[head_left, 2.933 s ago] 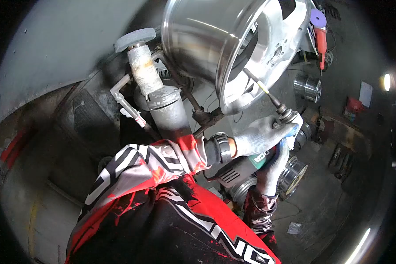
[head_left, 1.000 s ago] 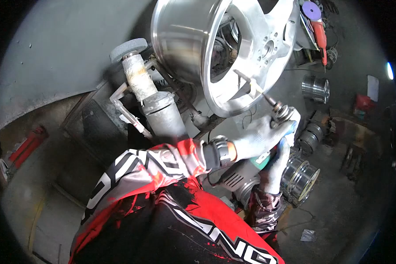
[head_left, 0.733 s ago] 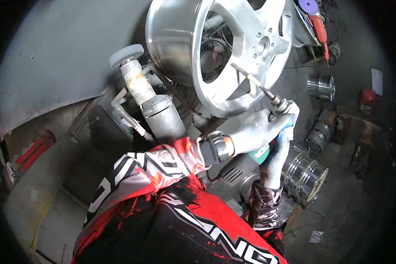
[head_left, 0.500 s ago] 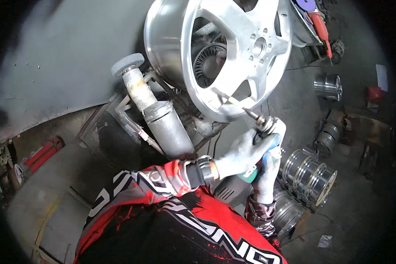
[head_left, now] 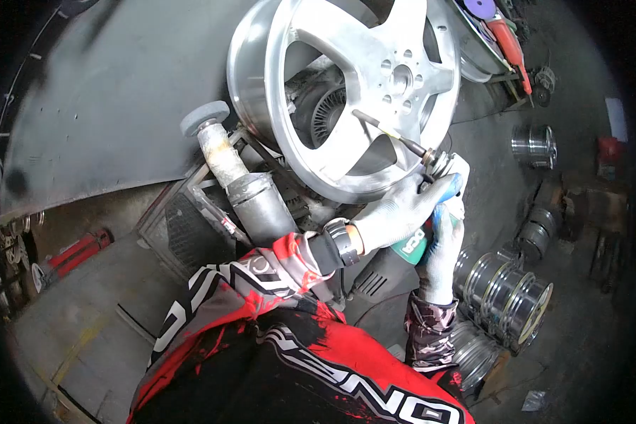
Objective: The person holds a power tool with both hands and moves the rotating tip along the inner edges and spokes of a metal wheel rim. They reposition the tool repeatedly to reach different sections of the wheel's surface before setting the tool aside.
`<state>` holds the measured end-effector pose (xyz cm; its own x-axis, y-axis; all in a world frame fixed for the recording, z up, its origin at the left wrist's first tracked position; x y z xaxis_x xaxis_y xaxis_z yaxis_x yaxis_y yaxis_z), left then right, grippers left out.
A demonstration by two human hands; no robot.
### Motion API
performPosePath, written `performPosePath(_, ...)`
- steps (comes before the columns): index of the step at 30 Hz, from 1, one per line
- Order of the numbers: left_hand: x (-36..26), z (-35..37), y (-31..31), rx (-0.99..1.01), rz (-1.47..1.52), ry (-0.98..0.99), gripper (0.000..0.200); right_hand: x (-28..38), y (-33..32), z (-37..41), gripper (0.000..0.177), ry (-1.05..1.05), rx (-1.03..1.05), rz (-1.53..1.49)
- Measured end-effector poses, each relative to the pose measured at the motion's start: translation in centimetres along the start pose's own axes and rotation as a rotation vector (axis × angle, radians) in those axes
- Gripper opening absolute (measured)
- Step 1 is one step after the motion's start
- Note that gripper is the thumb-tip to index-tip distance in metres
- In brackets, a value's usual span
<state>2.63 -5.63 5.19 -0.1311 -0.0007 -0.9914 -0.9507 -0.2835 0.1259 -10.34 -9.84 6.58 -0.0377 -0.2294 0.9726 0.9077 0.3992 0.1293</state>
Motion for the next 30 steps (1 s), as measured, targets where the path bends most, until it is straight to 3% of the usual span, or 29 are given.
performPosePath(1,-0.7,0.2,-0.2,-0.064,-0.183,0.217,0.048,0.3,0.4,-0.1,0.053,0.017,0.017,0.003)
performPosePath(2,0.6,0.4,0.1,-0.054,0.119,-0.008,0.045,0.3,0.6,0.0,0.062,0.037,0.032,0.004)
performPosePath(5,3.0,2.3,1.4,-0.051,0.330,-0.164,0.043,-0.2,0.4,1.7,0.066,0.050,0.069,0.051)
performPosePath(7,1.8,4.3,1.0,-0.080,0.242,-0.256,0.043,-0.1,0.4,2.8,0.071,0.069,0.101,0.087)
performPosePath(9,1.5,5.7,1.1,-0.099,0.093,-0.199,0.040,-0.6,-0.2,3.5,0.071,0.070,0.138,0.118)
performPosePath(13,4.3,6.1,2.3,-0.145,0.122,-0.260,0.038,-0.9,-0.3,3.2,0.069,0.139,0.212,0.042)
performPosePath(15,4.4,5.5,2.8,-0.166,-0.274,-0.007,0.040,-1.6,-1.1,2.1,0.066,0.154,0.228,0.042)
performPosePath(16,4.1,4.4,2.4,-0.101,-0.194,-0.173,0.042,-2.1,-1.6,1.4,0.065,0.171,0.210,0.025)
performPosePath(17,3.0,3.8,2.5,-0.096,-0.489,-0.022,0.039,-2.8,-2.1,0.5,0.063,0.187,0.190,0.010)
performPosePath(19,2.8,1.5,2.0,-0.187,0.024,-0.041,0.045,-3.2,-2.3,-1.0,0.051,0.152,0.178,-0.092)
performPosePath(20,2.0,0.5,1.7,-0.165,0.058,-0.103,0.059,-3.3,-2.2,-1.8,0.046,0.114,0.154,-0.113)
performPosePath(21,3.2,-0.5,1.5,-0.144,-0.107,-0.133,0.062,-3.5,-2.2,-2.7,0.042,0.075,0.132,-0.134)
performPosePath(24,3.1,-2.6,1.2,-0.104,0.008,-0.069,0.067,-3.9,-1.6,-3.9,0.044,0.126,0.142,-0.251)
performPosePath(27,3.4,-2.4,1.1,-0.047,0.106,-0.238,0.070,-5.2,-1.7,-3.6,0.047,0.155,0.148,-0.380)
performPosePath(29,3.0,-0.9,0.6,-0.009,-0.219,-0.114,0.074,-6.0,-1.4,-2.3,0.050,0.214,0.167,-0.434)
performPosePath(30,2.9,-0.2,0.5,-0.006,-0.219,-0.112,0.074,-5.4,-0.5,-1.2,0.054,0.183,0.178,-0.394)
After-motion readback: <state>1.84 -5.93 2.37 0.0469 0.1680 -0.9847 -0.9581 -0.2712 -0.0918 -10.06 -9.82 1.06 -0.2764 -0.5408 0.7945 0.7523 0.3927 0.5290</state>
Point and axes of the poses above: each hand's wrist, its own z-axis away from the middle knuckle, its own y-axis out of the palm, x = y × z, the point moved 5 cm from there along -z, towards the middle knuckle, and after that the axes turned 7 degrees about -z, right-handed, at the moved point
